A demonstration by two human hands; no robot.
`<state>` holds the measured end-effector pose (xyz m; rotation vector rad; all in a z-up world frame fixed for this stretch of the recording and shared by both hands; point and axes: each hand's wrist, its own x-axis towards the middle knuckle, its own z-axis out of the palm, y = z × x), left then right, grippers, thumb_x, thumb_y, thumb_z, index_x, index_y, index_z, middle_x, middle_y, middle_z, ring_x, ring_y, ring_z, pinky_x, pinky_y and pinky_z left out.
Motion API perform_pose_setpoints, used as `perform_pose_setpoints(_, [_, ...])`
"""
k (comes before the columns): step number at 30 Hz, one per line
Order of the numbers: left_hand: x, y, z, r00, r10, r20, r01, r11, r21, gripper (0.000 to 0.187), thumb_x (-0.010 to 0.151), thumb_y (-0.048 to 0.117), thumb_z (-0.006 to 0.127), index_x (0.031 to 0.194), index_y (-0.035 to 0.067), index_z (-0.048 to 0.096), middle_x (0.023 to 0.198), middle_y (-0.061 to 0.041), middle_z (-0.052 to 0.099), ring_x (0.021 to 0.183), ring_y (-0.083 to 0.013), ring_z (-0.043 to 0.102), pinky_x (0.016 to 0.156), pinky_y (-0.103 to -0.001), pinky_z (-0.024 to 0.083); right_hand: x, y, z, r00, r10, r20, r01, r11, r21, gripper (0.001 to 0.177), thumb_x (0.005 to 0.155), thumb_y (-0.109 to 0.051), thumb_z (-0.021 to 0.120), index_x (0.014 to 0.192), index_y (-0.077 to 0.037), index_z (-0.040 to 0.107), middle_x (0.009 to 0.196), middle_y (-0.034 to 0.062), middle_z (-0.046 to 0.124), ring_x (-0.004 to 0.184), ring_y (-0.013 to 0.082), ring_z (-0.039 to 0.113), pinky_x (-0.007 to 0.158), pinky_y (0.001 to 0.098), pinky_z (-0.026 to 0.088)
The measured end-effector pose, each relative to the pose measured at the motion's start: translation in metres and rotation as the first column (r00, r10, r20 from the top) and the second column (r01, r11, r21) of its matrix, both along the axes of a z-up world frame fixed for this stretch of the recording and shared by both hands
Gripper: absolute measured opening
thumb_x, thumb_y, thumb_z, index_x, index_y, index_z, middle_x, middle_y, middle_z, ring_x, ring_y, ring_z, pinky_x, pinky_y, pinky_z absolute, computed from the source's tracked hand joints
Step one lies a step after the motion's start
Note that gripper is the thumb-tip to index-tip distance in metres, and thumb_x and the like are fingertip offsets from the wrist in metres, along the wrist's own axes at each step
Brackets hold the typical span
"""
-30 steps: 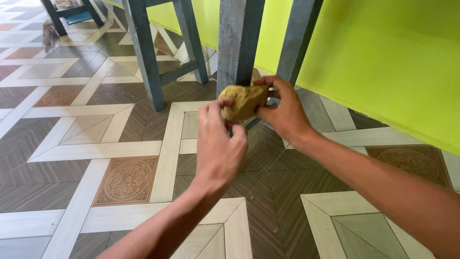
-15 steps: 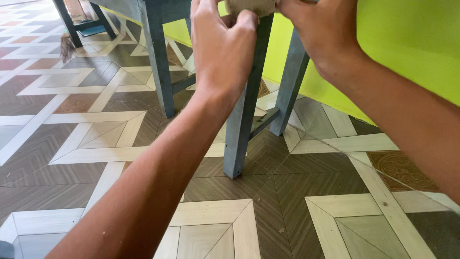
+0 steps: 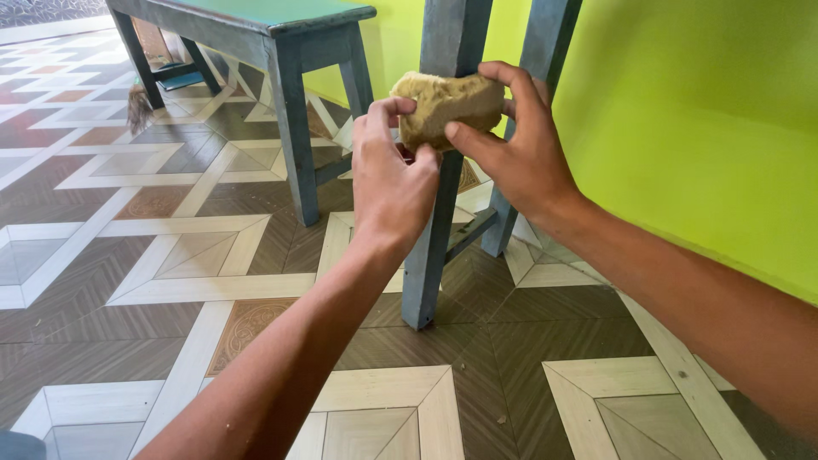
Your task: The person uses a sanding block to smooth the surface of a blue wooden bench. They systematically sand the legs, the side edges, and the top surface of the bench in a room with patterned flooring.
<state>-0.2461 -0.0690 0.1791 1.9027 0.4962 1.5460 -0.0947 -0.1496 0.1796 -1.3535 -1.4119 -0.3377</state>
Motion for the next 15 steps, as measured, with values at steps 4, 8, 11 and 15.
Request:
perform_pose_setpoints(4, [0.006,-0.001,0.023,0.999,0.036,0.021,-0.036,0.999,0.018,0.041,0.083,0.003,0.066,0.124,0.005,0.061,0.123,-0.013,0.058,0.093,-0.0205,0.069,0.085,-0.032,0.058,0.005,0.009,0.015,0.983,0.090,-0.162,-0.085,0.996,0.040,0.071,0.093,-0.028,0.086,0.149,-0.007,0.046,0.146,0.0133,0.049,0.135,0.0268,0.053,0.105,0.0389,0.056])
perform_pose_setpoints(8, [0.014,0.006,0.045,0.992,0.008,0.128,-0.013,0.999,0.043,0.041,0.084,0.004,0.064,0.125,0.004,0.061,0.127,-0.015,0.058,0.107,-0.0243,0.068,0.095,-0.033,0.056,0.003,0.006,0.037,0.988,0.101,-0.119,-0.081,0.983,0.166,0.070,0.093,-0.017,0.087,0.150,-0.006,0.047,0.151,0.0130,0.048,0.134,0.0252,0.055,0.106,0.0342,0.062])
perform_pose_setpoints(11, [0.017,0.015,0.058,0.973,0.029,0.227,-0.059,0.990,0.127,0.044,0.086,0.004,0.066,0.129,0.001,0.062,0.132,-0.019,0.061,0.124,-0.0290,0.062,0.107,-0.037,0.049,-0.012,-0.011,0.049,0.994,-0.054,0.094,0.031,0.973,0.229,0.063,0.094,-0.003,0.081,0.150,-0.006,0.051,0.150,0.0138,0.042,0.136,0.0260,0.056,0.102,0.0323,0.060])
perform_pose_setpoints(15, [0.016,0.016,0.071,0.966,-0.050,0.255,0.038,0.998,0.050,0.050,0.086,0.008,0.066,0.134,-0.003,0.058,0.133,-0.020,0.063,0.126,-0.0292,0.063,0.110,-0.037,0.046,-0.038,-0.035,0.055,0.831,-0.292,0.474,0.137,0.932,0.335,0.070,0.097,0.004,0.081,0.156,-0.005,0.044,0.158,0.0186,0.027,0.138,0.0333,0.046,0.113,0.0401,0.053])
